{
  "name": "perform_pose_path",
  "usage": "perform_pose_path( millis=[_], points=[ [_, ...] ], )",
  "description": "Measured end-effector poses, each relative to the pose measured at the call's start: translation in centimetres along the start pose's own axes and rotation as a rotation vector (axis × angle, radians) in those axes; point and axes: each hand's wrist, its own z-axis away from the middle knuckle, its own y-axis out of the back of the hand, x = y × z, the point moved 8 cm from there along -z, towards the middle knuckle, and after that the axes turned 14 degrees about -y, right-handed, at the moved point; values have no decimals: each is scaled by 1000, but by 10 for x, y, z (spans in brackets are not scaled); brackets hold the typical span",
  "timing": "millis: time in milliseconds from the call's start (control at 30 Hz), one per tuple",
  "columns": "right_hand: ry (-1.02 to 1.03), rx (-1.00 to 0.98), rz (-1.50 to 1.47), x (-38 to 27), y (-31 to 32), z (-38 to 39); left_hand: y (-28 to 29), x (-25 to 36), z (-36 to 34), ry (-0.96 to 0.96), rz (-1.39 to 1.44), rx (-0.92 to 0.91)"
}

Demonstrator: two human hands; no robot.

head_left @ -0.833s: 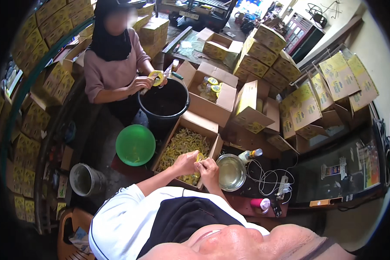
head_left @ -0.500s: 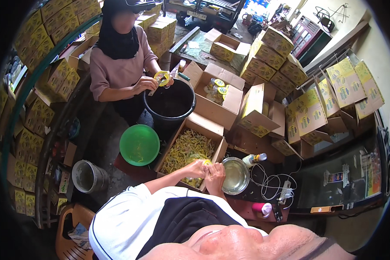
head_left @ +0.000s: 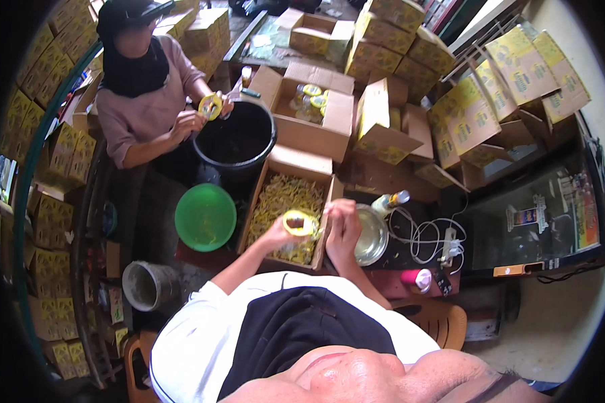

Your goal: The person fills small transparent containers with banana chips from a large cardboard box and places the filled containers into a black bucket.

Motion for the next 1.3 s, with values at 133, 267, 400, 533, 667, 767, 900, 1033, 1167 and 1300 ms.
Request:
perform_pose_path(
  millis=[133, 267, 400, 533, 667, 767, 900, 1033, 1167, 1300],
  points=[
    [-441, -68, 22, 52, 2, 8, 21, 44, -14, -272, -271, 65],
    [-388, -148, 171, 62, -3, 15, 22, 80, -7, -281, -366, 72],
    [-363, -312, 295, 51, -19, 25, 1, 76, 1, -251, -495, -34],
    [-44, -526, 749, 46, -43, 37, -24, 69, 8, -214, -416, -184],
    [156, -575, 868, 57, -54, 56, -31, 64, 16, -48, -462, -366],
    [246, -621, 797, 53, -53, 61, -30, 48, 21, 3, -474, -551],
    [302, -563, 652, 44, -47, 53, -31, 62, 21, -21, -375, -561],
    [170, -511, 473, 40, -41, 42, -29, 70, 16, -53, -380, -568],
    [-203, -427, 292, 63, -22, 34, -38, 80, 14, -121, -431, -494],
    [-343, -252, 233, 83, -9, 24, -49, 89, 10, -249, -586, -315]
  ],
)
